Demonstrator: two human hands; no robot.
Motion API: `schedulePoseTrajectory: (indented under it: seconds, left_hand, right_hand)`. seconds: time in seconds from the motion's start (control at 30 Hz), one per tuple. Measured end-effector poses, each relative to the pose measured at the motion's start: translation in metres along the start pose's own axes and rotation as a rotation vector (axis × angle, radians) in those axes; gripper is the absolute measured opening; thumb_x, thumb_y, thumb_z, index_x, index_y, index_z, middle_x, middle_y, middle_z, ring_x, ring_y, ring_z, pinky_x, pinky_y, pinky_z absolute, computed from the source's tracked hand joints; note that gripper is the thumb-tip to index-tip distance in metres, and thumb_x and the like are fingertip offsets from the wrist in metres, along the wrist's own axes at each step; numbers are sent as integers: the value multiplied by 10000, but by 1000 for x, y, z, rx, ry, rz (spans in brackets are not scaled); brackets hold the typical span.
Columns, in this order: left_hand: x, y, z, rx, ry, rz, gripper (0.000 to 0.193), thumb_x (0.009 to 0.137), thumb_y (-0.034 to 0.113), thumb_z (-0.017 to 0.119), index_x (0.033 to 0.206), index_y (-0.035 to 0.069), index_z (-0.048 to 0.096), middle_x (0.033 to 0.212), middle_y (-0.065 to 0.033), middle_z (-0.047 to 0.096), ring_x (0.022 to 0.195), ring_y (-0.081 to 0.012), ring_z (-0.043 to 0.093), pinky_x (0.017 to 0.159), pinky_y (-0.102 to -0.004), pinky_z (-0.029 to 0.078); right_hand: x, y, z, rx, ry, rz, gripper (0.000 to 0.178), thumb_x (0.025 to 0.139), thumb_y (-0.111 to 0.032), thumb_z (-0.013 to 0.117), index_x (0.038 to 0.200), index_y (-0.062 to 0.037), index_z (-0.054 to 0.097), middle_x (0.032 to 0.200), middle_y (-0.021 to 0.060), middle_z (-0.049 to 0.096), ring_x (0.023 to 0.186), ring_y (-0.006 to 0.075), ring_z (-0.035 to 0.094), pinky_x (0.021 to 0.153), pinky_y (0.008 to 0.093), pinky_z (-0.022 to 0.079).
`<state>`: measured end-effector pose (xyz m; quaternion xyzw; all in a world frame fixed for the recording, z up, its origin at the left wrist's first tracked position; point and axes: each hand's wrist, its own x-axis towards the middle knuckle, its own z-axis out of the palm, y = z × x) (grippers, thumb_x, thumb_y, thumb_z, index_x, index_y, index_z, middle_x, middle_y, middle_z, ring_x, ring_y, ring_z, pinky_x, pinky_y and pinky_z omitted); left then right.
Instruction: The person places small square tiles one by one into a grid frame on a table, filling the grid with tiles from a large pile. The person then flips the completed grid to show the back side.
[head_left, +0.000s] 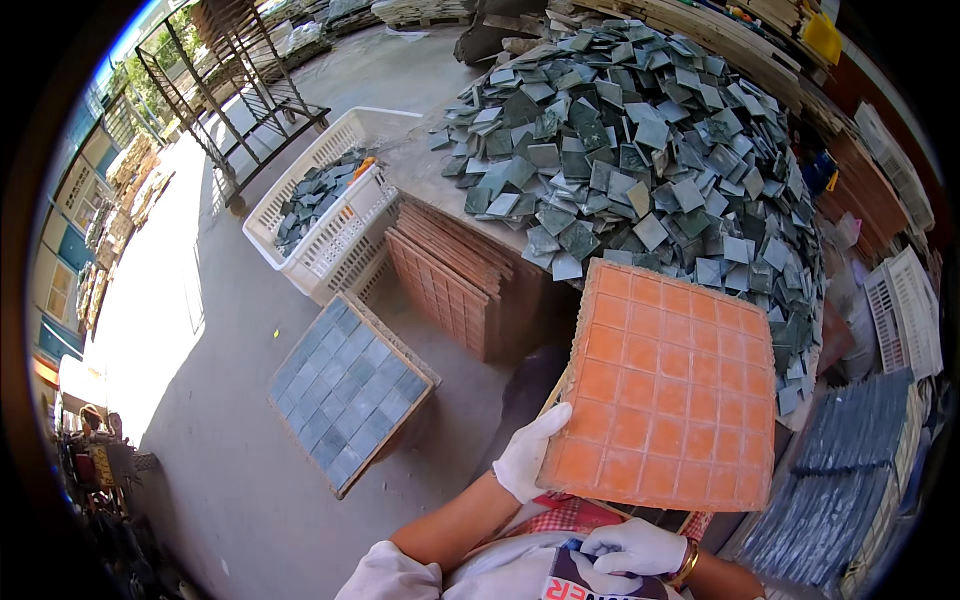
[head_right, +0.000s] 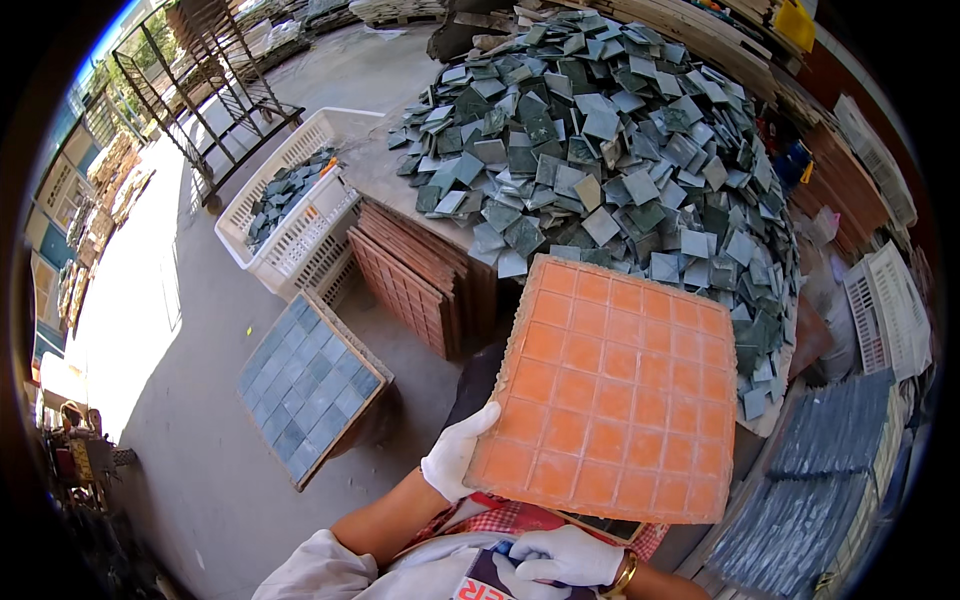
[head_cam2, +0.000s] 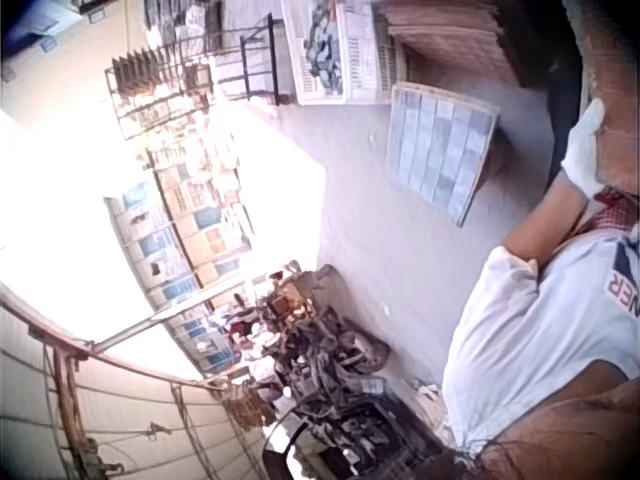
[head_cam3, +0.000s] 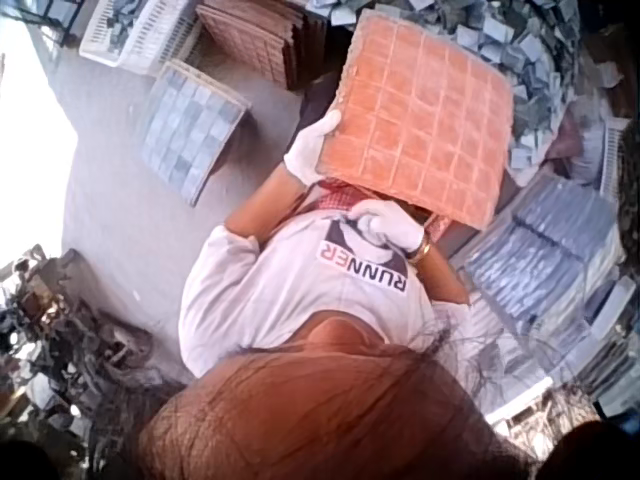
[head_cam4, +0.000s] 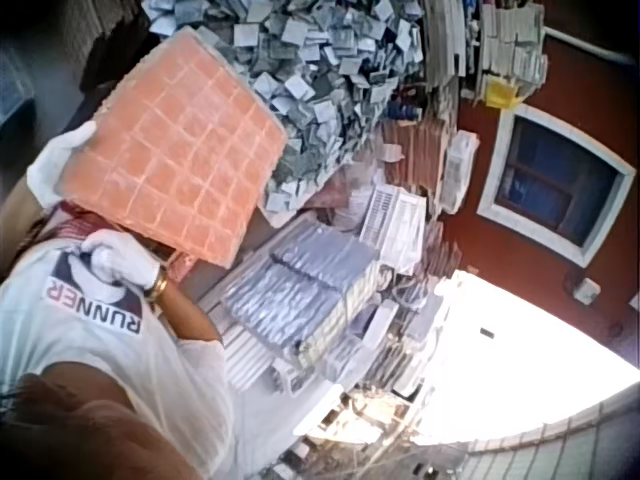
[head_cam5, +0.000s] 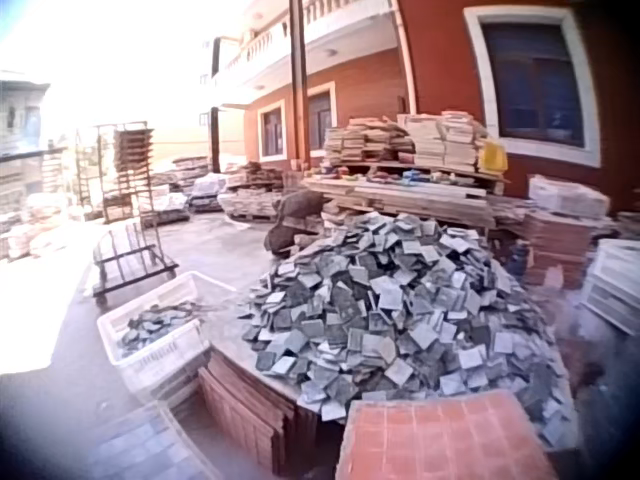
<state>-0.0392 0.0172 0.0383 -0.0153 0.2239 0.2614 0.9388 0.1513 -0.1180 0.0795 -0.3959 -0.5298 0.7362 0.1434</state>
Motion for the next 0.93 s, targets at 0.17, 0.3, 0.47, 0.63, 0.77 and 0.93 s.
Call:
schedulePoseTrajectory:
  seconds: [0.17, 0.3, 0.47, 0.63, 0.77, 0.93]
  left_hand:
    - [-3, -4, -5, 256, 180, 169, 530, 954, 337, 557, 1366, 30, 428, 1334, -126, 514, 1155, -290, 550, 979, -413, 458]
    - [-31, 11, -30, 1480, 367, 1027, 532, 879, 463, 635, 1129, 10, 511, 1071, -117, 552, 923, -268, 554, 854, -373, 468]
    - [-58, 24, 14, 2633, -111, 1199, 540, 677, 593, 714, 673, 108, 478, 705, -44, 440, 686, -225, 470, 628, -354, 385]
    - [-43, 34, 34, 2985, -578, 823, 374, 743, 483, 694, 638, 176, 508, 651, 19, 395, 633, -161, 436, 568, -312, 334]
    - [-26, 48, 41, 2837, -1000, 577, 159, 808, 324, 622, 711, 198, 631, 692, 17, 504, 675, -171, 517, 573, -325, 386]
    - [-16, 53, 35, 2745, -1200, 499, 88, 804, 277, 613, 776, 214, 667, 706, 23, 527, 753, -165, 550, 621, -327, 428]
  right_hand:
    - [14, 58, 7, 1167, 443, -334, 752, 920, -594, 497, 1312, 46, 462, 1005, 215, 669, 816, 232, 673, 668, 258, 543]
    - [20, 53, 4, 1170, 359, -447, 639, 985, -495, 432, 1339, 37, 434, 1157, 292, 616, 942, 298, 671, 747, 357, 573]
    - [23, 55, 2, 1114, 330, -425, 607, 1000, -471, 411, 1328, 37, 454, 1158, 266, 625, 959, 278, 664, 745, 342, 564]
    - [23, 64, 3, 1157, 302, -413, 572, 1011, -441, 402, 1314, 38, 478, 1181, 253, 617, 980, 264, 656, 760, 334, 557]
    - [24, 69, 3, 1190, 268, -422, 564, 1014, -426, 406, 1324, 40, 466, 1201, 257, 606, 988, 267, 652, 766, 339, 555]
    - [26, 80, 7, 1176, 331, -341, 650, 1000, -470, 407, 1377, 59, 400, 1222, 299, 586, 980, 278, 669, 772, 325, 565]
